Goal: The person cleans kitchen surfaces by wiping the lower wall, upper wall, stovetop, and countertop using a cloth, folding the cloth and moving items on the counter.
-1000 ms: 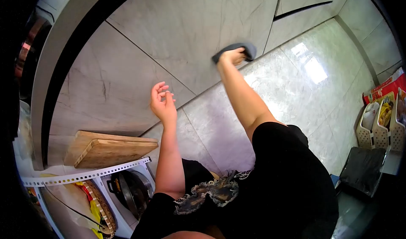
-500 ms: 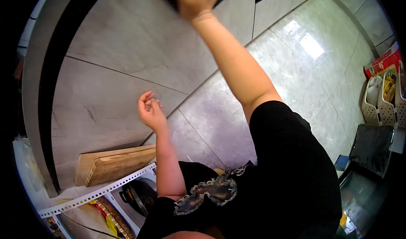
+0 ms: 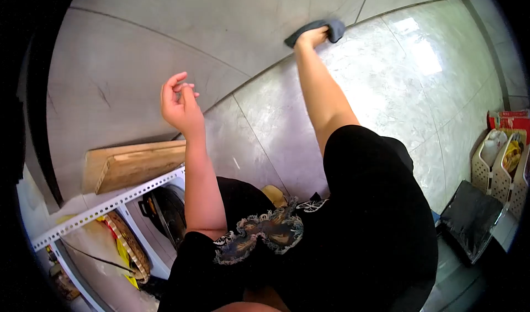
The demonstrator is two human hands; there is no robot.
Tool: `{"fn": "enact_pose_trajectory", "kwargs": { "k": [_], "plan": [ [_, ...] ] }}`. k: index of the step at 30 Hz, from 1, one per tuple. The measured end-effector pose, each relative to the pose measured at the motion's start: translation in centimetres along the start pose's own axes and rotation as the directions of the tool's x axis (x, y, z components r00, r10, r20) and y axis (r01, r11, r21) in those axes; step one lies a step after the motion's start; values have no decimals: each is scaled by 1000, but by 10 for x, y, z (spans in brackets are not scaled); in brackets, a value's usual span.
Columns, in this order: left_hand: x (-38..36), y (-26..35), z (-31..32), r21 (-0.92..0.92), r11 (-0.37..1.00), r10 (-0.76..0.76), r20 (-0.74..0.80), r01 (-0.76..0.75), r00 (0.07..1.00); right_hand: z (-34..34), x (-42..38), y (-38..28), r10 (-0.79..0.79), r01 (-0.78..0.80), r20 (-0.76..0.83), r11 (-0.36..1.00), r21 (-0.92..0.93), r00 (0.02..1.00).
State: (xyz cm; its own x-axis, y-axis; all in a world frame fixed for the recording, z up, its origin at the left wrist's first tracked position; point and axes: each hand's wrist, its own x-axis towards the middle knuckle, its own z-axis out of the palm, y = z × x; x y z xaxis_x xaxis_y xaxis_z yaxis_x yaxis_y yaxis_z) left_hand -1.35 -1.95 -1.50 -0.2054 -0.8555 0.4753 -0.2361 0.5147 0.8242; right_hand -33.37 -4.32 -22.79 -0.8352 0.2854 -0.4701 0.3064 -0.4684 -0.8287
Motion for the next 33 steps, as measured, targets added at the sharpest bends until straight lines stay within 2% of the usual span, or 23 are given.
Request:
{"fn": "enact_pose_trajectory", "kwargs": {
  "k": [2, 3, 5, 6, 7, 8, 10, 12, 14, 16, 19, 20, 22, 23, 24, 25, 26, 27, 28, 29, 30, 31, 33],
  "plan": [
    [1, 4, -3, 37, 998, 54, -22, -53, 998, -12, -47, 34, 69, -77, -68, 990, -118, 995],
    [2, 7, -4, 49, 997, 61, -38, -59, 997, -20, -54, 90, 203, -213, -66, 931, -296, 977],
    [2, 8, -5, 59, 996, 70, -55, -66, 996, -42, -106, 155, 387, -355, -17, 825, -441, 922],
    [2, 8, -5, 45, 996, 81, -59, -79, 995, -63, -168, 83, 710, -670, 109, 697, -256, 696],
    [2, 9, -5, 33, 995, 94, -68, -92, 993, -76, -202, 78, 821, -806, 239, 562, -185, 518],
    [4, 8, -5, 35, 995, 99, -77, -97, 992, -79, -225, 78, 871, -911, 377, 389, -139, 314],
    [2, 6, -8, 59, 990, 130, -65, -127, 989, -72, -251, 63, 941, -963, 329, 158, -220, 79],
    [0, 7, -13, 70, 990, 127, -72, -122, 989, -61, -249, -4, 953, -949, 298, 133, -285, 44],
    [5, 6, -19, 79, 988, 136, -78, -130, 988, -41, -234, -24, 987, -949, 140, -26, -314, -73],
    [4, 4, -25, 110, 983, 156, -74, -147, 985, -26, -223, -60, 979, -970, 202, 37, -241, -12],
    [8, 3, -27, 59, 991, 131, -148, -123, 980, 1, -209, -147, 964, -951, 207, 213, -225, 167],
    [8, 1, -26, 57, 992, 118, -160, -111, 980, 10, -191, -154, 941, -954, 276, 248, -166, 197],
    [11, -3, -26, 54, 984, 175, -138, -169, 975, -7, -200, -226, 656, -779, 690, 589, -216, 304],
    [11, -5, -25, 54, 985, 171, -146, -165, 974, -4, -193, -232, 658, -776, 690, 590, -225, 301],
    [12, -7, -24, 63, 983, 180, -124, -173, 976, 2, -186, -235, 411, -574, 776, 815, -77, 479],
    [12, -8, -23, 71, 981, 188, -98, -182, 977, 9, -177, -236, 110, -316, 806, 944, 98, 581],
    [12, -8, -22, 69, 981, 188, -98, -182, 977, 22, -159, -228, -160, -27, 759, 973, 228, 632],
    [13, -7, -21, 81, 979, 195, -98, -187, 976, 35, -141, -218, -419, 270, 651, 908, 321, 633],
    [13, -6, -21, 94, 977, 200, -98, -191, 975, 46, -119, -188, -619, 548, 511, 779, 304, 596],
    [13, -6, -20, 93, 977, 202, -96, -193, 975, 44, -115, -165, -620, 549, 509, 779, 304, 597],
    [12, -5, -19, 90, 978, 198, -102, -189, 975, 41, -120, -142, -718, 750, 474, 641, 164, 510],
    [10, -3, -18, 84, 979, 193, -105, -185, 975, 33, -133, -122, -767, 844, 477, 528, 90, 429],
    [10, -2, -12, 92, 974, 216, -101, -207, 971, 0, -181, -85, -782, 923, 564, 375, 85, 266]
  ]
}}
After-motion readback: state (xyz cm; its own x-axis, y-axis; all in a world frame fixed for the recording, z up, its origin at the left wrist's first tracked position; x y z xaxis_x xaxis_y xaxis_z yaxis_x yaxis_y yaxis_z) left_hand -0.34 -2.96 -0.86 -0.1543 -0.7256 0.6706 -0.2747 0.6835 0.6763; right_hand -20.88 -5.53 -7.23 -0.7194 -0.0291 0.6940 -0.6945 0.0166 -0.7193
